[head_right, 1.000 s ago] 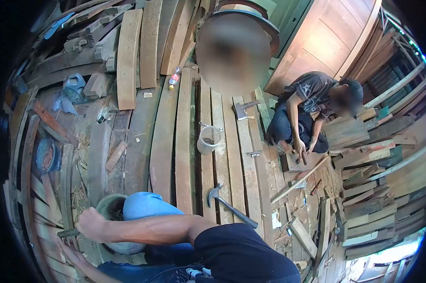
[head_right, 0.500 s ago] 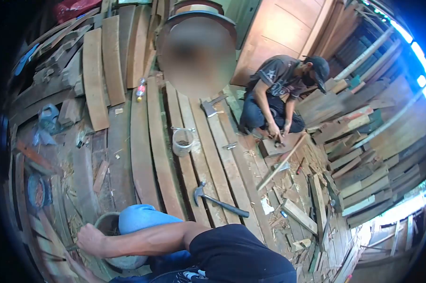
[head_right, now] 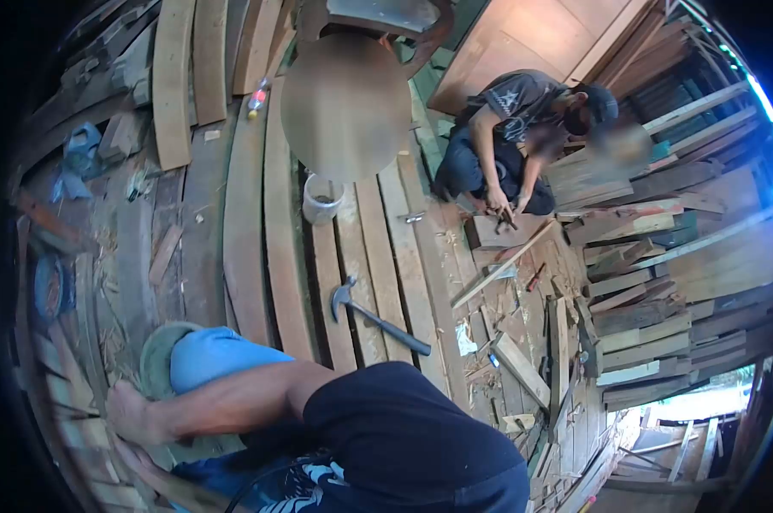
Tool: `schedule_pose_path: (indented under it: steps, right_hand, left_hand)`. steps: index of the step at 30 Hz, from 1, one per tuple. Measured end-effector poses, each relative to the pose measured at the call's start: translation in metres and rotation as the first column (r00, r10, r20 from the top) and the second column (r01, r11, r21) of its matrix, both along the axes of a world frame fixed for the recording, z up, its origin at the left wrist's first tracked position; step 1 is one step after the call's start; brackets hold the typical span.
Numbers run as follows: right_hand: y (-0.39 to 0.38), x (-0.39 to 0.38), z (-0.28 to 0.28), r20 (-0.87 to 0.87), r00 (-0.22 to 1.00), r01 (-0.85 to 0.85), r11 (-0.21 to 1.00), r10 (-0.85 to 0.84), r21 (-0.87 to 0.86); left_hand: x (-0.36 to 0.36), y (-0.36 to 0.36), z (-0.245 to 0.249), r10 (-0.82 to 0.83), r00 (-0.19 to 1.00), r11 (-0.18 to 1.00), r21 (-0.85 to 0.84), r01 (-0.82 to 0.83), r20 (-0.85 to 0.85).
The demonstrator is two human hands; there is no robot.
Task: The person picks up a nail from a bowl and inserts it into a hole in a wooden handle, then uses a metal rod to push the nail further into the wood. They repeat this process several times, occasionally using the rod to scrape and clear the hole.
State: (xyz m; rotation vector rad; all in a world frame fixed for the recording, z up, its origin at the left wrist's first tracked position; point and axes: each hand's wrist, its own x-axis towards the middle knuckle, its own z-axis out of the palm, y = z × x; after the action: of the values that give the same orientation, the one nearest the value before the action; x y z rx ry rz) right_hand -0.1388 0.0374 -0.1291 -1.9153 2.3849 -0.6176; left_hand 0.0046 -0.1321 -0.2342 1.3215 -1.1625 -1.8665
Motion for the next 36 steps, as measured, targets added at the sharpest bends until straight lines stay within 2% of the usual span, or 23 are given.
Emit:
schedule_pose_path:
  steps: [1,3,4,7,9,13,17,19,20,22,23,25,28,31,36]
  right_hand:
    - [-0.005,0.006,0.001,0.011,1.000,-0.013,1.000,0.013,-0.011]
    - [-0.018,0.013,0.000,0.027,0.996,-0.091,0.990,0.088,0.112]
    - [-0.020,0.009,0.012,0.150,0.980,-0.162,0.959,0.129,0.233]
    - [-0.026,0.018,0.000,0.046,0.988,-0.151,0.973,0.145,0.172]
    - [-0.033,0.018,0.000,0.073,0.986,-0.158,0.969,0.147,0.188]
    - [-0.032,0.005,0.003,0.076,0.984,-0.175,0.959,0.162,0.221]
    - [-0.039,-0.018,-0.013,0.120,0.984,-0.151,0.970,0.129,0.190]
    - [-0.038,-0.031,-0.023,0.006,0.994,-0.113,0.984,0.113,0.134]
    - [-0.037,-0.037,-0.024,0.008,0.993,-0.113,0.983,0.114,0.145]
    - [-0.033,-0.045,-0.024,0.035,0.994,-0.100,0.994,0.099,0.043]
    - [-0.034,-0.047,-0.024,0.028,0.994,-0.110,0.993,0.108,0.048]
    - [-0.035,-0.050,-0.025,0.055,0.992,-0.119,0.992,0.117,0.031]
    - [-0.038,-0.052,-0.030,0.039,0.992,-0.118,0.993,0.117,0.017]
    - [-0.042,-0.053,-0.036,0.040,0.992,-0.120,0.992,0.121,-0.028]
    - [-0.041,-0.051,-0.036,0.042,0.986,-0.159,0.987,0.159,0.008]
  left_hand:
    - [0.008,0.000,0.001,0.005,1.000,1.000,0.016,-0.005,-0.015]
    - [0.024,-0.004,0.003,0.022,0.999,0.999,0.033,-0.020,-0.046]
    - [0.032,-0.007,0.003,0.028,0.998,0.999,0.045,-0.026,-0.058]
    - [0.055,-0.022,-0.009,0.051,0.996,0.998,0.037,-0.048,-0.078]
    - [0.076,-0.036,-0.024,0.088,0.991,0.994,-0.051,-0.094,-0.104]
    - [0.093,-0.050,-0.035,0.165,0.969,0.986,0.019,-0.164,-0.183]
    - [0.097,-0.048,-0.035,0.114,0.963,0.993,0.006,-0.116,-0.245]
    - [0.081,-0.030,-0.016,0.017,0.959,1.000,-0.017,-0.023,-0.284]
    - [0.075,-0.025,-0.012,0.021,0.959,1.000,-0.006,-0.023,-0.283]
    - [0.068,-0.015,-0.005,0.008,0.982,0.998,-0.061,-0.019,-0.187]
    - [0.063,-0.010,-0.002,0.018,0.981,0.998,-0.056,-0.030,-0.194]
    - [0.056,-0.004,0.001,0.079,0.994,0.979,-0.181,-0.092,-0.077]
    - [0.053,-0.004,0.000,0.120,0.992,0.957,-0.269,-0.108,0.028]
    - [0.045,0.006,0.011,0.149,0.983,0.945,-0.307,-0.109,0.109]
    - [0.043,0.007,0.009,0.163,0.973,0.932,-0.349,-0.098,0.163]
